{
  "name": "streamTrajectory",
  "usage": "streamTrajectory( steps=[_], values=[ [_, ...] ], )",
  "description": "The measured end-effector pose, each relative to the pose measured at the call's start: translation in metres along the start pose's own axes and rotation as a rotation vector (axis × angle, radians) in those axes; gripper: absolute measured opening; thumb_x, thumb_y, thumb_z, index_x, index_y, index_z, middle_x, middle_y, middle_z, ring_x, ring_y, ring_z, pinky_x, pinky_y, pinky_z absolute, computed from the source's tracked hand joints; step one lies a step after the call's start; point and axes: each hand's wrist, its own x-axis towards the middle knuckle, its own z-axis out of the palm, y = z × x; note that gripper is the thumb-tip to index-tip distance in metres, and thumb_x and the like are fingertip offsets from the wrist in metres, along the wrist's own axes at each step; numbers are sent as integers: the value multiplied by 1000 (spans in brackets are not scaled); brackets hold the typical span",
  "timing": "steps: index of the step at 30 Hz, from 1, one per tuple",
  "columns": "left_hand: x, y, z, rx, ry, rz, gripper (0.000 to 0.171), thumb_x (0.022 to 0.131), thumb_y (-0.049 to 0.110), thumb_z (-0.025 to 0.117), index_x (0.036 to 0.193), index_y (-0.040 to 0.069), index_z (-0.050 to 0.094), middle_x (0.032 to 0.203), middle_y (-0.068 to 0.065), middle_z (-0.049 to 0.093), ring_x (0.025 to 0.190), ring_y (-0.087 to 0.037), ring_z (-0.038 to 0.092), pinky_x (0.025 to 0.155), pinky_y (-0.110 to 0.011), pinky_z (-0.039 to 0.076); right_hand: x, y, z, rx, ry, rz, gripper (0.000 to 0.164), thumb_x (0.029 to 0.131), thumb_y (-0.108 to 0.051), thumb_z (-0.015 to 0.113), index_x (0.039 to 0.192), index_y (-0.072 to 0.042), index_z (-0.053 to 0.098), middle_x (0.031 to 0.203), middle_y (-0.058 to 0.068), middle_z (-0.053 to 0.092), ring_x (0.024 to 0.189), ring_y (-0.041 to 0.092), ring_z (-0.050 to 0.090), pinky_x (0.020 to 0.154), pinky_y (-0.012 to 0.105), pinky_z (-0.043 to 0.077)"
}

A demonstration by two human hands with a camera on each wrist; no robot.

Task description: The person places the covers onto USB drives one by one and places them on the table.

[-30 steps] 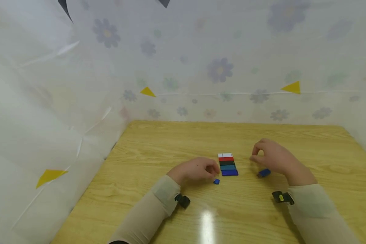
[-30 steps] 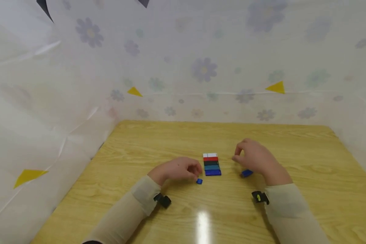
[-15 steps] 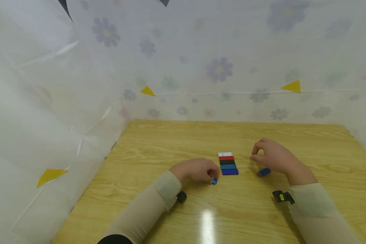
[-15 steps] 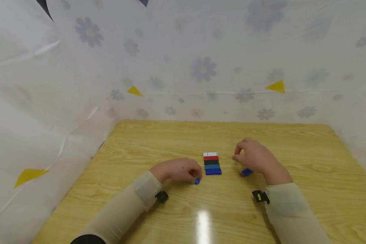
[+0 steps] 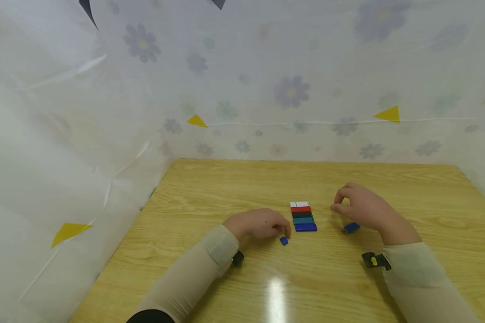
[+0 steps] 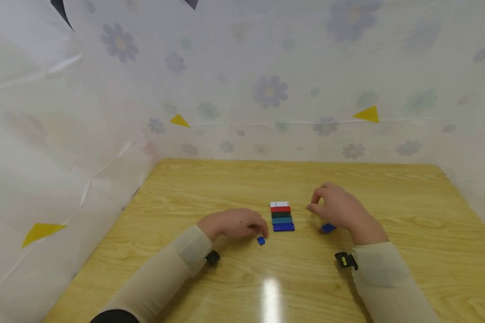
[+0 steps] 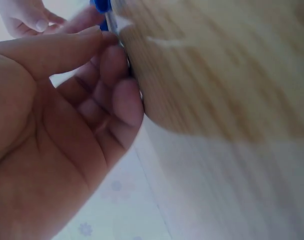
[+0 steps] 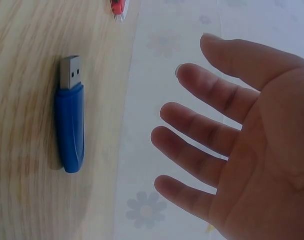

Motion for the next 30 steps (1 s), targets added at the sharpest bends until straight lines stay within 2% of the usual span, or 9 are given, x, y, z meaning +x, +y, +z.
streamTrajectory(
  steps=[3,5,9,15,19,25,30],
  values=[
    [1,1,-1,14,-36,55,39,105,2,48,119,29,74,111,16,60,106,0,55,95,-19,43,0,-1,0,6,-3,-2,15,98,-31,69,89,-19,67,110,10,62,99,32,62,82,52,49],
    [2,1,-2,19,-59,82,42,104,-1,49,119,30,75,107,14,57,100,-1,53,91,-18,43,0,-1,0,11,-5,-4,14,98,-31,69,89,-19,68,111,10,61,101,33,61,83,53,49],
    [3,2,-3,28,-78,99,43,102,-4,51,115,29,75,105,11,54,97,-2,51,89,-17,43,0,-2,0,16,-3,-4,12,98,-29,69,90,-20,68,110,9,61,101,33,61,83,53,48],
    [1,3,-4,4,-85,50,44,97,-10,52,113,24,73,110,9,57,105,-3,55,93,-19,44,1,0,2,16,-5,-16,12,98,-30,69,91,-20,68,111,10,61,103,35,61,84,53,48],
    [0,2,-4,3,-72,21,41,96,-10,54,110,24,72,108,10,57,100,-4,55,90,-20,45,0,1,3,19,-5,-9,11,98,-30,69,93,-20,69,114,12,61,105,36,60,84,54,48],
    [0,0,-2,25,-52,10,24,98,2,63,105,25,69,102,10,56,91,-7,51,82,-21,45,-2,1,0,19,-8,4,11,98,-30,68,96,-19,69,117,14,61,107,38,60,85,55,48],
    [2,1,-2,42,-37,-16,11,99,13,68,104,22,65,100,11,56,89,-7,52,80,-22,45,-3,1,-3,27,-20,15,14,98,-31,68,98,-18,69,117,14,61,104,37,62,82,54,49]
  ],
)
